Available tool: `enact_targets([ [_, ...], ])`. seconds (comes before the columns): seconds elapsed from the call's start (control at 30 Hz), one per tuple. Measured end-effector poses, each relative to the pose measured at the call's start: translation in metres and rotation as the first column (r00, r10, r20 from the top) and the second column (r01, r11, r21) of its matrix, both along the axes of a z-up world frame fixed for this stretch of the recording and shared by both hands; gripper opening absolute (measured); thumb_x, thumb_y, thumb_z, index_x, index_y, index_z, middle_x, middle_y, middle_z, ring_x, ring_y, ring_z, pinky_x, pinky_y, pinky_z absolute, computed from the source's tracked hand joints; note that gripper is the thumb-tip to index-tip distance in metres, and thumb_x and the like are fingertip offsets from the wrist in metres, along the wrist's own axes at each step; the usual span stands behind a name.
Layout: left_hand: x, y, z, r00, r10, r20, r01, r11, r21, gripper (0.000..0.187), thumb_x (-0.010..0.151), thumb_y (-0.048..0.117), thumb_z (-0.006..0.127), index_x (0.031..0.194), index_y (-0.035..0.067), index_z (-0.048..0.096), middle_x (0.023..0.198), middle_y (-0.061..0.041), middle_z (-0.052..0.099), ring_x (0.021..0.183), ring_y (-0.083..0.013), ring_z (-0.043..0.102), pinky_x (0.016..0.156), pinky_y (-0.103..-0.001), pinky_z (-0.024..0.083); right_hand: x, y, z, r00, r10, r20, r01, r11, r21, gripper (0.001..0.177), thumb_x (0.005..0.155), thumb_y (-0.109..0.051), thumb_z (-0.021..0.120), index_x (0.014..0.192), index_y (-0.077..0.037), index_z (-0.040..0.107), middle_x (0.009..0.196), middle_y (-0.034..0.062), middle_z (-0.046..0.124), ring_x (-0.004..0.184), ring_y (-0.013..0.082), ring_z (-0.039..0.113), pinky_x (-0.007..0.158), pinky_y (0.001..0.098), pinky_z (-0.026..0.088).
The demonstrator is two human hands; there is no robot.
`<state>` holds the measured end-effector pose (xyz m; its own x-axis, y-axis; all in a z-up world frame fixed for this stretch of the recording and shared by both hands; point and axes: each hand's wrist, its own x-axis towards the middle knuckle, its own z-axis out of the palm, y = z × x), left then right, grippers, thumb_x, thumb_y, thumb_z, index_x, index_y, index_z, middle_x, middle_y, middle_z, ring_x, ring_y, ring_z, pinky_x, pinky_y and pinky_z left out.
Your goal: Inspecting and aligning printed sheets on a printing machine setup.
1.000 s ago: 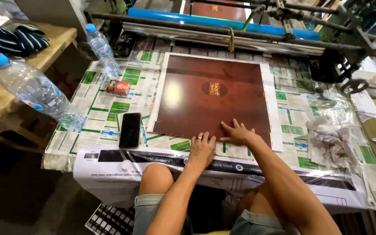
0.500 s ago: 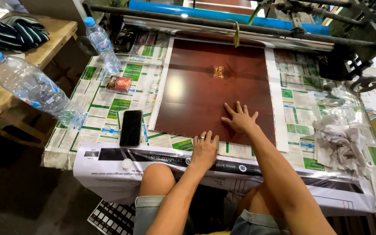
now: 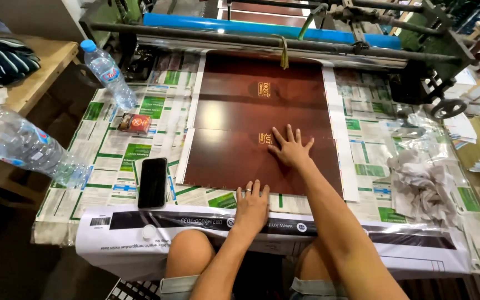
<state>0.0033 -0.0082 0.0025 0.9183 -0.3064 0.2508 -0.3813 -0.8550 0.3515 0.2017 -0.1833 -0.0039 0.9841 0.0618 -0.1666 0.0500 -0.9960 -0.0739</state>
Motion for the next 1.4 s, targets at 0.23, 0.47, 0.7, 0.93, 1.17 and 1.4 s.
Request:
enact_targets([
  [0.23, 0.002, 0.000, -0.003, 1.000, 0.002, 0.004, -0.003, 1.000, 0.029, 0.055, 0.084, 0.013, 0.072, 0.136, 0.005, 0.058, 0.143, -0.023, 0.052, 0.134, -0.0402, 0.049, 0.111, -0.063, 0.034, 0.021, -0.003, -0.005, 0.999, -0.007, 0.051, 0.005, 1.000, 0.030, 0.074, 0.096, -0.074, 0.030, 0.162, -0.048, 0.008, 0.174, 0.0048, -0.001, 0.159, 0.0353, -0.001, 0.114, 0.0807, 0.000],
  [0.47, 0.019, 0.011, -0.005, 0.991, 0.069, 0.116, -0.070, 0.998, 0.006, 0.053, 0.081, 0.013, 0.070, 0.133, 0.009, 0.060, 0.144, -0.022, 0.053, 0.134, -0.0380, 0.050, 0.109, -0.062, 0.034, 0.013, 0.001, 0.001, 0.999, -0.024, 0.046, 0.022, 0.998, 0.050, 0.080, 0.095, -0.077, 0.030, 0.163, -0.044, 0.005, 0.173, 0.0079, -0.004, 0.158, 0.0358, -0.002, 0.114, 0.0793, -0.003],
  [0.7, 0.027, 0.015, -0.025, 0.978, 0.087, 0.187, -0.106, 0.990, 0.097, 0.043, 0.089, 0.009, 0.060, 0.131, 0.017, 0.062, 0.140, -0.017, 0.060, 0.132, -0.0343, 0.056, 0.113, -0.059, 0.035, -0.037, -0.005, 0.033, 0.965, 0.074, -0.253, -0.075, 0.997, 0.006, 0.083, 0.091, -0.082, 0.034, 0.162, -0.047, 0.012, 0.174, 0.0102, -0.003, 0.159, 0.0387, 0.001, 0.116, 0.0783, -0.004],
  [0.93, 0.009, 0.015, 0.017, 0.936, 0.135, 0.326, -0.143, 0.990, 0.001, 0.045, 0.088, 0.007, 0.057, 0.132, 0.017, 0.062, 0.143, -0.013, 0.059, 0.134, -0.0314, 0.057, 0.114, -0.056, 0.034, -0.105, -0.020, 0.086, 0.883, 0.310, -0.353, -0.361, 0.928, -0.088, 0.102, 0.072, -0.045, 0.087, 0.157, -0.044, 0.031, 0.167, 0.0070, 0.025, 0.153, 0.0329, 0.026, 0.112, 0.0726, 0.030],
  [1.17, 0.000, 0.009, 0.001, 0.958, 0.010, 0.287, 0.000, 0.999, -0.035, 0.046, 0.097, 0.025, 0.063, 0.141, 0.012, 0.058, 0.146, -0.014, 0.054, 0.131, -0.0322, 0.053, 0.116, -0.056, 0.036, -0.130, -0.011, 0.138, 0.813, 0.281, 0.510, -0.351, 0.935, 0.045, 0.028, 0.092, -0.020, 0.069, 0.117, -0.028, 0.080, 0.101, 0.0058, 0.075, 0.091, 0.0299, 0.070, 0.083, 0.0500, 0.052],
  [1.4, 0.000, 0.005, -0.020, 0.995, 0.043, 0.095, -0.043, 0.999, 0.000, 0.061, 0.082, 0.036, 0.076, 0.135, 0.011, 0.058, 0.142, -0.017, 0.053, 0.130, -0.0361, 0.049, 0.107, -0.062, 0.035, -0.098, -0.034, 0.055, 0.964, 0.261, 0.042, -0.263, 0.964, 0.041, 0.052, 0.094, -0.028, 0.068, 0.144, -0.034, 0.056, 0.143, 0.0116, 0.048, 0.128, 0.0359, 0.051, 0.102, 0.0630, 0.039],
])
